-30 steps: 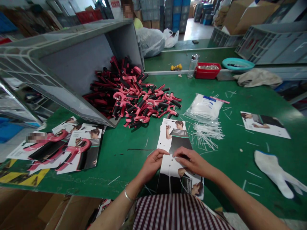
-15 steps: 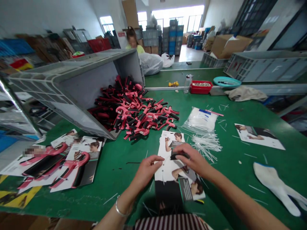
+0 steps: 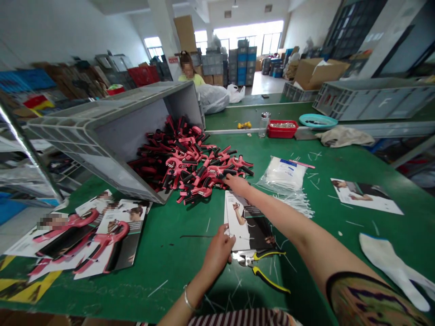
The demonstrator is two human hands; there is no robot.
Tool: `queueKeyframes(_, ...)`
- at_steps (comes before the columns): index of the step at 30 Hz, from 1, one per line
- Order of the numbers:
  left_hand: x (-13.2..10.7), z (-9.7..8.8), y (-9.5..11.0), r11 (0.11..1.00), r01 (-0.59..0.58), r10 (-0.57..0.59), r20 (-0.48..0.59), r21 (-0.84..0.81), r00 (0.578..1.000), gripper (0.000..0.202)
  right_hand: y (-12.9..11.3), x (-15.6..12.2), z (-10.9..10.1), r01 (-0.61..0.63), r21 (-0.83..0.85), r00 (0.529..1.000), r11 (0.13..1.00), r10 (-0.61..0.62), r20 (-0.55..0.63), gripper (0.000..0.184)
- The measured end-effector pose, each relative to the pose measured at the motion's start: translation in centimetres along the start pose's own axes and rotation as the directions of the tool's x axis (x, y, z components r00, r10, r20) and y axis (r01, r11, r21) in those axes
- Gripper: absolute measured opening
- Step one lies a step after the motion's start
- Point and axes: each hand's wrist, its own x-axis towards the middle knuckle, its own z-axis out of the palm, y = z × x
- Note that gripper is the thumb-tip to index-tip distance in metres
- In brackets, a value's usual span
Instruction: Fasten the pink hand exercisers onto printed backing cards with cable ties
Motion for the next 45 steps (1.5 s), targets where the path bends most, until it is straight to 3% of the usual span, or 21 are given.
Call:
queueKeyframes(5, 0.4, -0.8, 0.4, 0.998, 0.009, -0.013, 0.057, 0.068, 0.998, 0.06, 0.5, -0.6, -0.1, 0.037, -0.08, 0.999, 0.996, -0.036, 0.011, 0.029)
queueKeyframes(9, 0.2, -3.7, 1.7, 0.974, -0.055, 0.021, 0.159, 0.218, 0.987, 0.07, 2.1, -2.2, -1.2, 0.039, -0.083, 0.999, 0.996, -0.04, -0.011, 0.02)
queueKeyframes(11, 0.0, -5.7, 2.6, 0.969, -0.097, 0.059, 0.169, 0.227, 0.984, 0.066, 3.6, -3.6, -2.3, -0.009, -0.081, 0.998, 0.997, 0.004, -0.069, 0.019)
queueKeyframes(14, 0.4, -7.7, 3.7, 0.991, -0.101, 0.095, 0.076, 0.083, 0.993, 0.057, 5.9, -6.5, -3.8, -0.166, -0.052, 0.96, 0.985, 0.15, -0.235, 0.026)
queueKeyframes(17, 1.8, -7.3, 4.6, 0.992, -0.121, 0.121, 0.011, 0.027, 0.993, 0.052, 7.9, -8.7, -4.6, -0.288, 0.156, 0.8, 0.945, 0.327, -0.503, 0.02)
queueKeyframes(19, 3.2, -5.9, 5.0, 0.968, -0.199, 0.201, -0.001, 0.156, 0.98, 0.045, 8.9, -9.3, -4.8, -0.278, 0.311, 0.678, 0.909, 0.415, -0.607, 0.012)
queueKeyframes(21, 4.5, -4.2, 5.2, 0.898, -0.284, 0.304, -0.01, 0.335, 0.952, 0.04, 9.9, -9.5, -5.1, -0.25, 0.452, 0.579, 0.856, 0.506, -0.639, 0.013)
queueKeyframes(23, 5.5, -2.9, 4.9, 0.822, -0.342, 0.377, 0.015, 0.456, 0.926, 0.041, 10.6, -10.0, -5.3, -0.16, 0.64, 0.453, 0.752, 0.632, -0.629, 0.02)
queueKeyframes(26, 5.8, -2.1, 3.4, 0.813, -0.364, 0.347, 0.122, 0.455, 0.93, 0.056, 10.1, -12.8, -4.0, 0.135, 0.858, 0.293, 0.495, 0.807, -0.512, 0.03)
queueKeyframes(29, 4.3, -1.9, 1.4, 0.887, -0.304, 0.25, 0.191, 0.348, 0.949, 0.068, 6.9, -17.5, 0.1, 0.318, 0.92, 0.221, 0.23, 0.926, -0.307, 0.037)
queueKeyframes(31, 2.5, -1.4, 0.2, 0.92, -0.27, 0.22, 0.196, 0.284, 0.956, 0.073, 3.7, -20.1, 3.5, 0.308, 0.944, 0.21, 0.118, 0.959, -0.188, 0.037)
queueKeyframes(33, 0.8, -0.3, -0.8, 0.941, -0.244, 0.202, 0.189, 0.236, 0.961, 0.081, 0.7, -20.9, 6.4, 0.263, 0.959, 0.199, 0.101, 0.967, -0.156, 0.035)
queueKeyframes(36, -0.7, 1.6, -1.8, 0.958, -0.196, 0.183, 0.077, 0.21, 0.98, 0.087, -1.6, -18.8, 7.8, 0.261, 0.962, 0.266, 0.082, 0.952, -0.154, 0.034)
queueKeyframes(38, -0.9, 2.4, -2.2, 0.961, -0.183, 0.193, -0.026, 0.209, 0.981, 0.083, -1.4, -16.5, 6.8, 0.26, 0.963, 0.313, 0.075, 0.937, -0.157, 0.035)
queueKeyframes(40, -0.6, 2.1, -2.1, 0.964, -0.182, 0.199, -0.073, 0.195, 0.977, 0.081, -0.4, -14.8, 4.9, 0.251, 0.96, 0.327, 0.122, 0.923, -0.203, 0.037)
queueKeyframes(43, 0.0, 0.1, -0.5, 0.954, -0.224, 0.255, -0.145, 0.198, 0.956, 0.072, 0.3, -14.3, 1.7, 0.301, 0.927, 0.341, 0.223, 0.883, -0.323, 0.037)
queueKeyframes(45, 0.4, -1.4, 1.3, 0.933, -0.302, 0.34, -0.202, 0.195, 0.918, 0.056, -0.7, -15.3, 0.3, 0.345, 0.915, 0.398, 0.208, 0.85, -0.344, 0.034)
